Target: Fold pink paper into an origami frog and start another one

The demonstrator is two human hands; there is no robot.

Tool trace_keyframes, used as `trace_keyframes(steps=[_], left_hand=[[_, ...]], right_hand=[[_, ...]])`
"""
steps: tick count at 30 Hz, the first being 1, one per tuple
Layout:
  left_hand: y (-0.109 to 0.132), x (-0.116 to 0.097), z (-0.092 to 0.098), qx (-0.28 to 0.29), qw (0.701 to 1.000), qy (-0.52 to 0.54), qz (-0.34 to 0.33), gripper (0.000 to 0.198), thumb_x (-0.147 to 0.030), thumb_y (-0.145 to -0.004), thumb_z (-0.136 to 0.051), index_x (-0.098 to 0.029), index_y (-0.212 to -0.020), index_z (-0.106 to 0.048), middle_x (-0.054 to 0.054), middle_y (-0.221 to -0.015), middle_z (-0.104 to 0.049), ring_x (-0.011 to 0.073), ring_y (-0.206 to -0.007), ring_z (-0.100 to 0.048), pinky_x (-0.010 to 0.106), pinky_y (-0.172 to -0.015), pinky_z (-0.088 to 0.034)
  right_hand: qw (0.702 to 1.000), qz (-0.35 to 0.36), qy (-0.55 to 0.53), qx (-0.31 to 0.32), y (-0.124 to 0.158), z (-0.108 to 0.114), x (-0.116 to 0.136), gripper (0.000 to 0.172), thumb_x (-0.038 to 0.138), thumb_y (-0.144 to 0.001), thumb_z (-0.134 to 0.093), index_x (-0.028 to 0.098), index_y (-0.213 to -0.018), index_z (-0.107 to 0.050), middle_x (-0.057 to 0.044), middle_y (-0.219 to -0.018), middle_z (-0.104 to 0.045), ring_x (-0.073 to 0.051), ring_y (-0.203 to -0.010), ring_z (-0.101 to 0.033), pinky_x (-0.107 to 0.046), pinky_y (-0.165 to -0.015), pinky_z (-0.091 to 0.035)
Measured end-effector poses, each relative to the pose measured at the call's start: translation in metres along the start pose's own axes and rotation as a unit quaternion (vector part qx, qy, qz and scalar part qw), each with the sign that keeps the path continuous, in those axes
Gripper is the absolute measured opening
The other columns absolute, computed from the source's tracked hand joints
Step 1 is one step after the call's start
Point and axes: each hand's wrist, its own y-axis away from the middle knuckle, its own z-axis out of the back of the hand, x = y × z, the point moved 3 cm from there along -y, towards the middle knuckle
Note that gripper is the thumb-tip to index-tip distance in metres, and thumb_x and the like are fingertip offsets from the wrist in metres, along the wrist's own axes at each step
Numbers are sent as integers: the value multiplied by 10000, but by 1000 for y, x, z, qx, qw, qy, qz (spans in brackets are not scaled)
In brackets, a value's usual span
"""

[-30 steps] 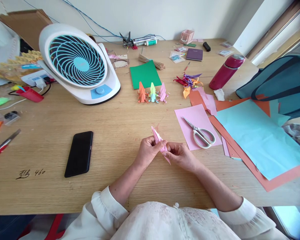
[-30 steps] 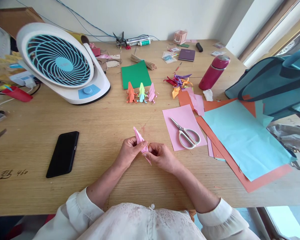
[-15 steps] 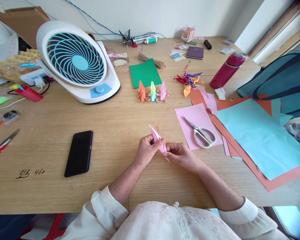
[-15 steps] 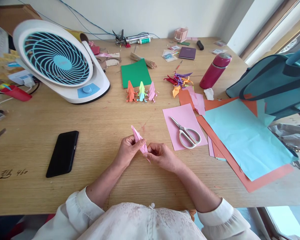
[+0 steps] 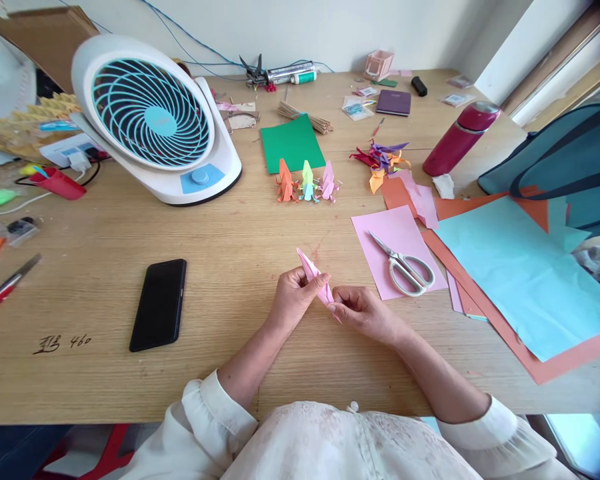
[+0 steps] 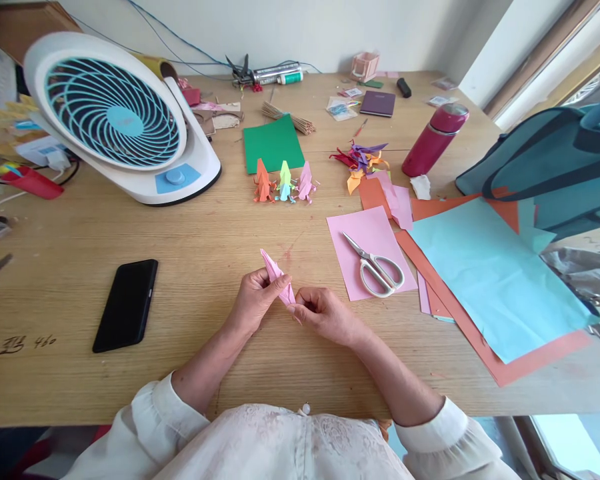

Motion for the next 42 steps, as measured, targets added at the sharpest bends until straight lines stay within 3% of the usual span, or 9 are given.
trace_keyframes(steps=[7,13,21,29,37,42], left_hand=[[-2,5,2,-17,1000,6,19,403,-459,-729,-744,-161,-567,-525,-39,-551,-457,87,-535,-389,232,-519,-303],[-3,5,5,-31,999,14,21,401,-460,-716,-751,-157,-569,-533,-44,-547,-457,81,-534,-394,227,-523,-303],[-16,1,21,-102,990,96,34,435,-453,-664,-790,-166,-560,-480,-62,-522,-418,53,-489,-312,217,-477,-229],[-8,2,10,-49,995,78,24,434,-443,-722,-757,-163,-570,-462,-59,-554,-385,65,-536,-321,216,-524,-265],[-6,3,7,-5,999,39,11,444,-457,-732,-754,-159,-573,-465,-56,-566,-363,72,-554,-305,218,-529,-248],[-9,4,12,-21,997,68,7,446,-457,-745,-748,-164,-592,-448,-57,-585,-366,71,-561,-305,214,-538,-256]], right_hand=[[999,9,-24,-24,0,-1,-6,394,502,-875,-627,185,-673,-510,40,-638,-448,-102,-584,-354,-260,-542,-264],[998,3,-58,-7,0,1,-4,372,495,-860,-653,179,-711,-526,40,-666,-433,-104,-606,-348,-259,-553,-261],[998,5,-50,23,6,-3,0,405,507,-861,-653,185,-685,-480,44,-651,-420,-94,-581,-340,-251,-520,-239],[996,-39,-79,-10,2,-2,3,398,557,-881,-594,171,-785,-572,39,-663,-457,-104,-613,-376,-247,-554,-275],[999,-20,-35,12,3,-4,2,392,458,-881,-626,183,-654,-464,69,-595,-334,-82,-560,-273,-252,-514,-196],[997,-24,-53,46,5,-7,2,372,461,-882,-628,167,-681,-522,56,-607,-401,-81,-557,-305,-254,-508,-206]])
